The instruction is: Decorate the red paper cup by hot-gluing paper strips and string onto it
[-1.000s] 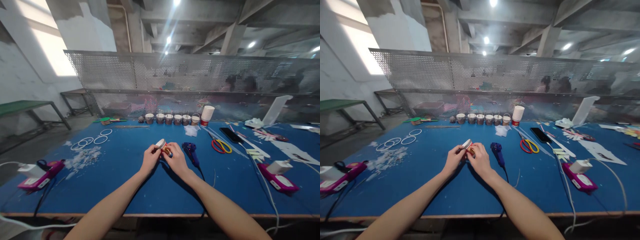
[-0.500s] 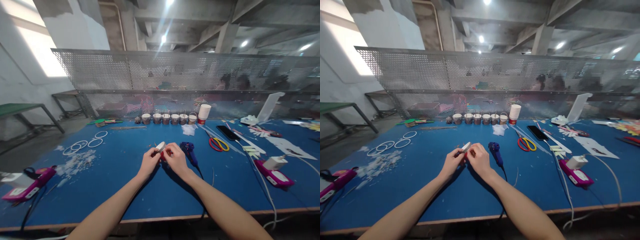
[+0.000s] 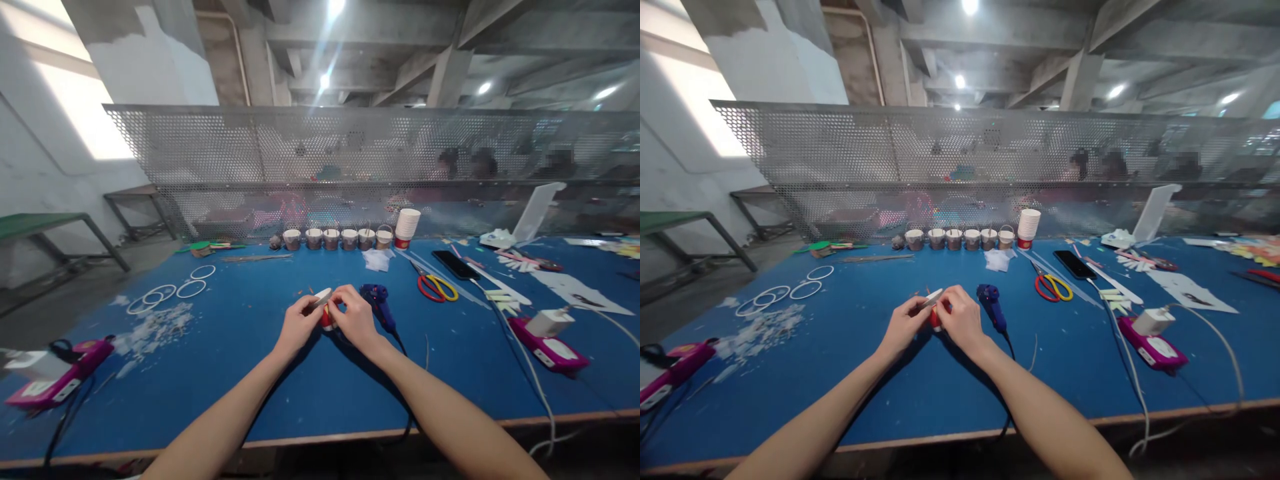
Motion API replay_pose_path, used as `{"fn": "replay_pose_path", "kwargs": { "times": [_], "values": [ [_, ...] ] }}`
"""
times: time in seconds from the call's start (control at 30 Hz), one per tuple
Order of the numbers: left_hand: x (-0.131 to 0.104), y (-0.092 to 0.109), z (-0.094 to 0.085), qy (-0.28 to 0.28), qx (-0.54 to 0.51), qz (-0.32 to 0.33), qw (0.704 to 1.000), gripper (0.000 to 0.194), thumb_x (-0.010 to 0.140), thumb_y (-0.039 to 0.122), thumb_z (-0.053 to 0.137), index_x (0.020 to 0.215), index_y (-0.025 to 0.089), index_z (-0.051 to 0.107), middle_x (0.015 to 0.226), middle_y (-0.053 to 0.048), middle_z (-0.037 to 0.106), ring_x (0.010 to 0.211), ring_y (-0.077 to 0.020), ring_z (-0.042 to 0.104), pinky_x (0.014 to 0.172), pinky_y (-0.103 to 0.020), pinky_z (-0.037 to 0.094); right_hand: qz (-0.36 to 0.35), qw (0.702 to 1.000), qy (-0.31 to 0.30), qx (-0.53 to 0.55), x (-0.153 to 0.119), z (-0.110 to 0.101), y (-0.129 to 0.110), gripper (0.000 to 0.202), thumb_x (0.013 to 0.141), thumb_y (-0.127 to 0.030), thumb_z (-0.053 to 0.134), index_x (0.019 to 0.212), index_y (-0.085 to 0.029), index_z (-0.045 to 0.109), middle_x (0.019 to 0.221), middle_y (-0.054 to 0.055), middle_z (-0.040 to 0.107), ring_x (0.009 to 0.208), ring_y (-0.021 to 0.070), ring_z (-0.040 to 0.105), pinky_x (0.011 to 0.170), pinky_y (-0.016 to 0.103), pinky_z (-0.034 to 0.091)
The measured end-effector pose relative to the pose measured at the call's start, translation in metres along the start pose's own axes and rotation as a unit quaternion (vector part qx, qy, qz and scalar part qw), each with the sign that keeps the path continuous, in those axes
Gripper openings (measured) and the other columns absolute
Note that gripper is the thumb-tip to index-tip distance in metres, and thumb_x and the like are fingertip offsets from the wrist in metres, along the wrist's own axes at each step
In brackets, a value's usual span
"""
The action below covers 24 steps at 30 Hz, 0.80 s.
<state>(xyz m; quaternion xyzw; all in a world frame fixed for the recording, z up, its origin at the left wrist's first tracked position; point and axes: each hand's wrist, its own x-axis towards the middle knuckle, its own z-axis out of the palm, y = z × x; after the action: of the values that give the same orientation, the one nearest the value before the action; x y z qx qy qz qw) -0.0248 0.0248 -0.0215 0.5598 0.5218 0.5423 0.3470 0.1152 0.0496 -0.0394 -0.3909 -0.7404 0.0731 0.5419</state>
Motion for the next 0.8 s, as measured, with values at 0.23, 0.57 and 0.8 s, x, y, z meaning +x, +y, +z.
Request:
{"fn": "replay_pose_path", "kwargs": {
  "times": [0.23,0.57,0.8],
  "values": [
    [0.001,0.004,-0.002,0.011,-0.007,0.000,1.000,0.017,0.063,0.034,0.061,0.059,0.018,0.062,0.055,0.004,0.054,0.053,-0.0106,0.044,0.055,-0.023,0.037,-0.010,1.000,-0.007,0.003,0.001,-0.002,0.000,0.017,0.086,-0.021,0.052,0.070,-0.022,0.059,0.081,0.004,0.064,0.075,0.0171,0.062,0.070,0.028,0.049],
    [0.003,0.007,-0.008,-0.010,-0.027,-0.045,0.999,0.019,0.064,0.036,0.061,0.060,0.018,0.063,0.047,0.006,0.048,0.044,-0.0092,0.040,0.044,-0.021,0.030,0.024,0.999,-0.010,0.031,0.005,-0.004,0.006,0.013,0.085,-0.024,0.056,0.074,-0.021,0.061,0.083,0.005,0.063,0.076,0.0192,0.061,0.072,0.031,0.049],
    [0.007,0.006,-0.012,-0.059,-0.075,-0.090,0.991,0.022,0.064,0.036,0.060,0.074,0.017,0.065,0.047,0.006,0.051,0.036,-0.0078,0.042,0.038,-0.020,0.030,0.052,0.993,-0.035,0.097,0.015,-0.008,0.016,0.019,0.088,-0.022,0.048,0.091,-0.020,0.067,0.097,0.006,0.070,0.088,0.0181,0.065,0.075,0.029,0.052]
  ]
}}
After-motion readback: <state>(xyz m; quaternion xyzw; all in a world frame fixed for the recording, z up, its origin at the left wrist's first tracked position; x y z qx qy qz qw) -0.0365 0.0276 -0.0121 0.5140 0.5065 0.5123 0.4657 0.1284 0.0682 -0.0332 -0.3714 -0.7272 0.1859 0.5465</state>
